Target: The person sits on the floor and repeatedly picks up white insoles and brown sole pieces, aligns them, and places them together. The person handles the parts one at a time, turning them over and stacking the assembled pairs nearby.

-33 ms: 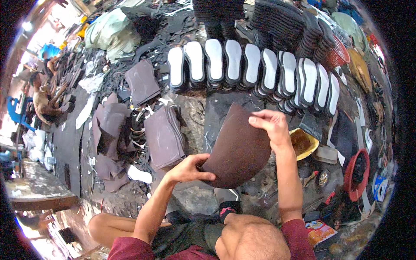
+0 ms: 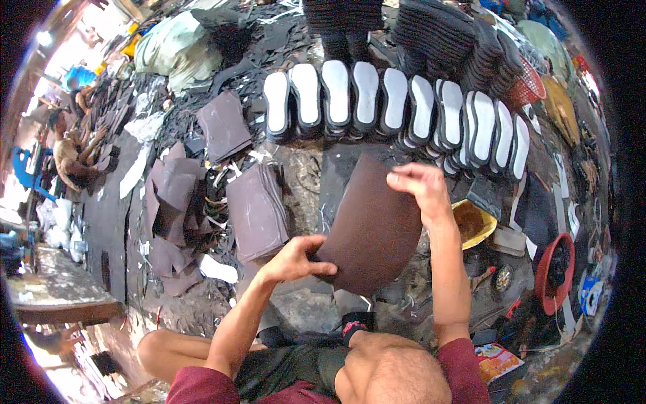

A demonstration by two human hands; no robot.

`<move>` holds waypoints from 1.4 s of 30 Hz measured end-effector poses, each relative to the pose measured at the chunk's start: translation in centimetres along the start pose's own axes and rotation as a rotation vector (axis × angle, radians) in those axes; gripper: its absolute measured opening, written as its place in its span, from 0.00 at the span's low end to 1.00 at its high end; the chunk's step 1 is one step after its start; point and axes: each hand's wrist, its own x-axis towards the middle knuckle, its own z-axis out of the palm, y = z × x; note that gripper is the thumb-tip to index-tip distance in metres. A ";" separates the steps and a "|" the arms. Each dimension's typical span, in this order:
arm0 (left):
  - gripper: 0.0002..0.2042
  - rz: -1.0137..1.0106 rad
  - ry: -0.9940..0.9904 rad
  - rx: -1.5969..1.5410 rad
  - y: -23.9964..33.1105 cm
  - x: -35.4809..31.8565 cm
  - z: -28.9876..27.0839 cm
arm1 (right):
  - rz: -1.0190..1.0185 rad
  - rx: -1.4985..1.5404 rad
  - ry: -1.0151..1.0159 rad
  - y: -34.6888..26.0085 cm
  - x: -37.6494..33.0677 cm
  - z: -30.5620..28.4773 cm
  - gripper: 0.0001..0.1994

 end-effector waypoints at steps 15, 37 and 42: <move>0.18 0.170 0.612 -0.885 1.1 0.3 1.8 | -0.786 -0.606 -0.204 -1.8 -7.3 6.7 0.30; 0.20 0.132 0.513 0.846 -12.3 7.5 7.7 | 0.206 -1.445 0.575 5.9 17.2 -9.4 0.35; 0.20 0.180 0.559 0.721 -10.9 7.4 7.8 | 0.296 -1.277 0.648 4.6 18.8 -10.7 0.41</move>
